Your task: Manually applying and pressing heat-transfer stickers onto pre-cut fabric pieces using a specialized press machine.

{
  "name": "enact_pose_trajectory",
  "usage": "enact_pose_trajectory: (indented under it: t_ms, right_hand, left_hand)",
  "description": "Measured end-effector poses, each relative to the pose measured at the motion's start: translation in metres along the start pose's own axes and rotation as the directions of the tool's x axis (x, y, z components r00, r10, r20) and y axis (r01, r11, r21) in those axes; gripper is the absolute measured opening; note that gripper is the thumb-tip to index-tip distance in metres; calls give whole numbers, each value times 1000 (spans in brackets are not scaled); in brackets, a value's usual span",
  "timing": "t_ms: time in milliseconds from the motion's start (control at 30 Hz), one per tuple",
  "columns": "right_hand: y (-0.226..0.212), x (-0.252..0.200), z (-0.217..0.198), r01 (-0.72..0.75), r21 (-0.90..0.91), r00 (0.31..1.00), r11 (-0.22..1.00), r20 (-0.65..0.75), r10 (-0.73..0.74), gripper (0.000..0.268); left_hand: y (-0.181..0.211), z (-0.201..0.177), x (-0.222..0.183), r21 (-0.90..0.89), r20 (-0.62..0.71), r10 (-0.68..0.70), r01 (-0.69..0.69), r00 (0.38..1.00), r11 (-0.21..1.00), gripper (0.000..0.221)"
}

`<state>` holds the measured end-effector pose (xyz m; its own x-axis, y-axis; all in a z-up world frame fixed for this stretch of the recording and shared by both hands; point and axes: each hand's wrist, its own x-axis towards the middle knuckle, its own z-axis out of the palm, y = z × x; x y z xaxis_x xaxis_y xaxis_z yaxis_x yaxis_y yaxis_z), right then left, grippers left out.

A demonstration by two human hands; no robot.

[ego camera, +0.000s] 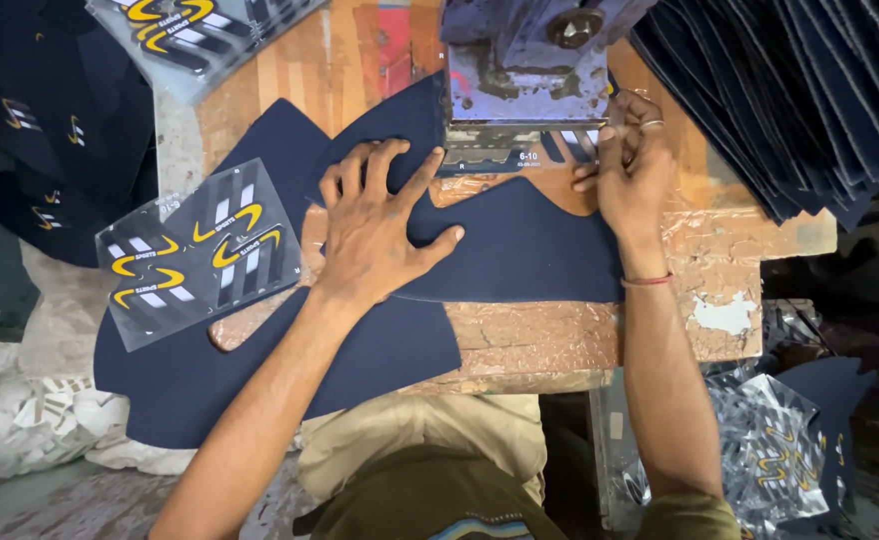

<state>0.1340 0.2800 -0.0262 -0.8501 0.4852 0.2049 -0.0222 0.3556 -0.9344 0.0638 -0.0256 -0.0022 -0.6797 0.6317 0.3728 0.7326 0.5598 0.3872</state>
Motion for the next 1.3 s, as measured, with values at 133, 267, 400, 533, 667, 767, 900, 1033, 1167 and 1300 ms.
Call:
enact_pose_trajectory:
  t_ms: [133,267,400,533,667,767,900,1033,1167,1300]
  right_hand:
    - [1,1,2,8,8,1000,1000,-2,-8,33]
    - [5,1,0,7,27,1000,1000,-2,-7,34]
    - [2,2,0,13,0,1000,1000,-8,-13,34]
    - [-2,0,1,12,-18,1000,1000,-1,-12,33]
    - [-4,1,2,25,-32,1000,999,-17,-25,32]
    - [-2,1,1,29,-41,999,999,-21,-30,33]
    - [1,1,1,25,-21,1000,999,-10,-25,32]
    - [-3,2,1,20,-16,1000,1000,-4,-20,32]
    - [-4,2,1,6,-49,1000,999,-10,-6,29]
    - [-5,3,1,15,-74,1000,997,-16,-16,28]
  left_hand:
    - [0,1,-1,-25,-3,-12,12,1000,1000,78]
    - [-1,2,0,-12,-1,-7,7,1000,1000,78]
    - [0,3,0,-6,-7,-8,8,1000,1000,79]
    - [-1,4,-1,-16,-8,-6,5,1000,1000,79]
    - [0,2,1,-7,3,-6,7,1000,1000,79]
    - [0,3,1,-7,12,-9,9,1000,1000,80]
    - [-1,3,1,7,21,-10,10,1000,1000,79]
    - [-1,5,0,2,17,-7,7,1000,1000,78]
    - [-1,5,0,9,27,-11,11,1000,1000,79]
    - [-2,5,0,4,23,-6,6,1000,1000,78]
